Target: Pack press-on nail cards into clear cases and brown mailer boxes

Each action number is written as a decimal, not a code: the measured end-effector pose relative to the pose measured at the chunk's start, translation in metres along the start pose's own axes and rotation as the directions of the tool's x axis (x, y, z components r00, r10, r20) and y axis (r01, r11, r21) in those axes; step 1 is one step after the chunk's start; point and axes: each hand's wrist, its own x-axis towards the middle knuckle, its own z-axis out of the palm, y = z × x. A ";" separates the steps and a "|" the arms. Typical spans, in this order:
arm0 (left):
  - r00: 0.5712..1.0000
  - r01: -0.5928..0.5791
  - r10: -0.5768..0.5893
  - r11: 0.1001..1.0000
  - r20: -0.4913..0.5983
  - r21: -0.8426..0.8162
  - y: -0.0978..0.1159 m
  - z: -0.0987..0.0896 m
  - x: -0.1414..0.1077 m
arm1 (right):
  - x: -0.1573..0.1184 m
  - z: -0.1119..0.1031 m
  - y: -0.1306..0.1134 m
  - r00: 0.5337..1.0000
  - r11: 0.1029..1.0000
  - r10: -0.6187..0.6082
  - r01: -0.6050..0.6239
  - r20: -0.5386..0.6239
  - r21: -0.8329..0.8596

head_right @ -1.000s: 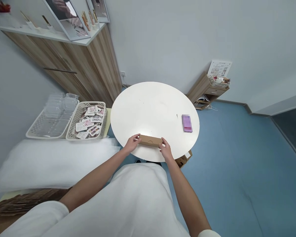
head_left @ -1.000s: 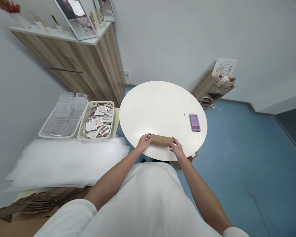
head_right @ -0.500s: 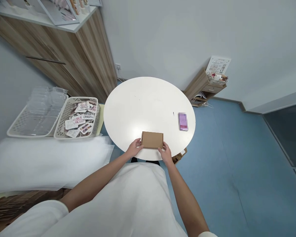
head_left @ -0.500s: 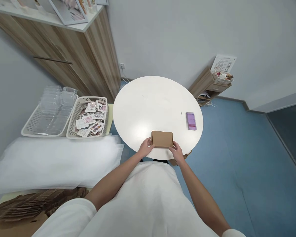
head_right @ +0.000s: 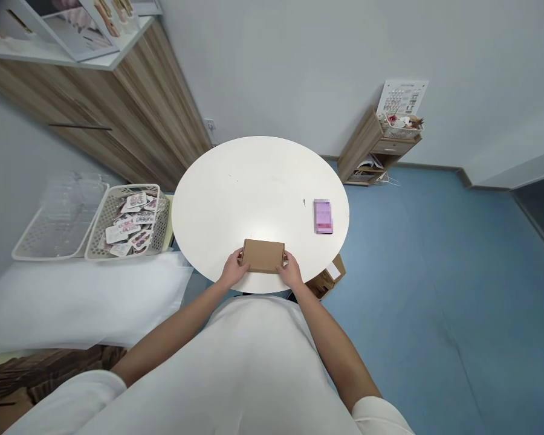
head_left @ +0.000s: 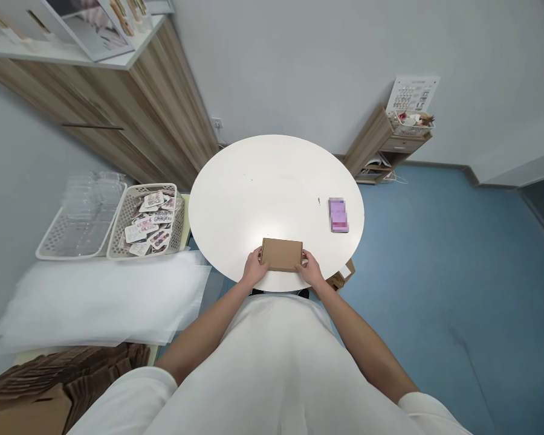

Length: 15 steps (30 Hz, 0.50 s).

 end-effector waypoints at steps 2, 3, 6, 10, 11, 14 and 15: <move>1.000 -0.006 0.006 1.000 0.010 0.011 0.012 0.011 -0.006 | -0.003 -0.010 0.010 1.000 1.000 -0.014 0.014 -0.014 0.016; 1.000 -0.013 0.013 1.000 0.024 0.016 0.019 0.019 -0.009 | -0.006 -0.018 0.016 0.999 0.999 -0.013 0.013 -0.029 0.031; 0.996 -0.043 0.041 0.999 0.077 0.019 0.043 0.048 -0.017 | -0.014 -0.050 0.038 0.995 0.996 -0.002 0.011 -0.102 0.087; 0.978 -0.097 0.097 0.995 0.183 -0.007 0.081 0.099 -0.027 | -0.031 -0.101 0.073 0.963 0.981 0.055 -0.003 -0.262 0.194; 0.969 -0.107 0.109 0.994 0.223 -0.023 0.090 0.113 -0.029 | -0.037 -0.113 0.083 0.949 0.973 0.076 -0.004 -0.307 0.230; 0.924 -0.109 0.130 0.991 0.359 -0.077 0.114 0.154 -0.035 | -0.058 -0.143 0.114 0.896 0.955 0.161 -0.035 -0.414 0.295; 0.900 -0.113 0.143 0.989 0.411 -0.097 0.120 0.167 -0.037 | -0.065 -0.151 0.124 0.880 0.952 0.196 -0.065 -0.433 0.299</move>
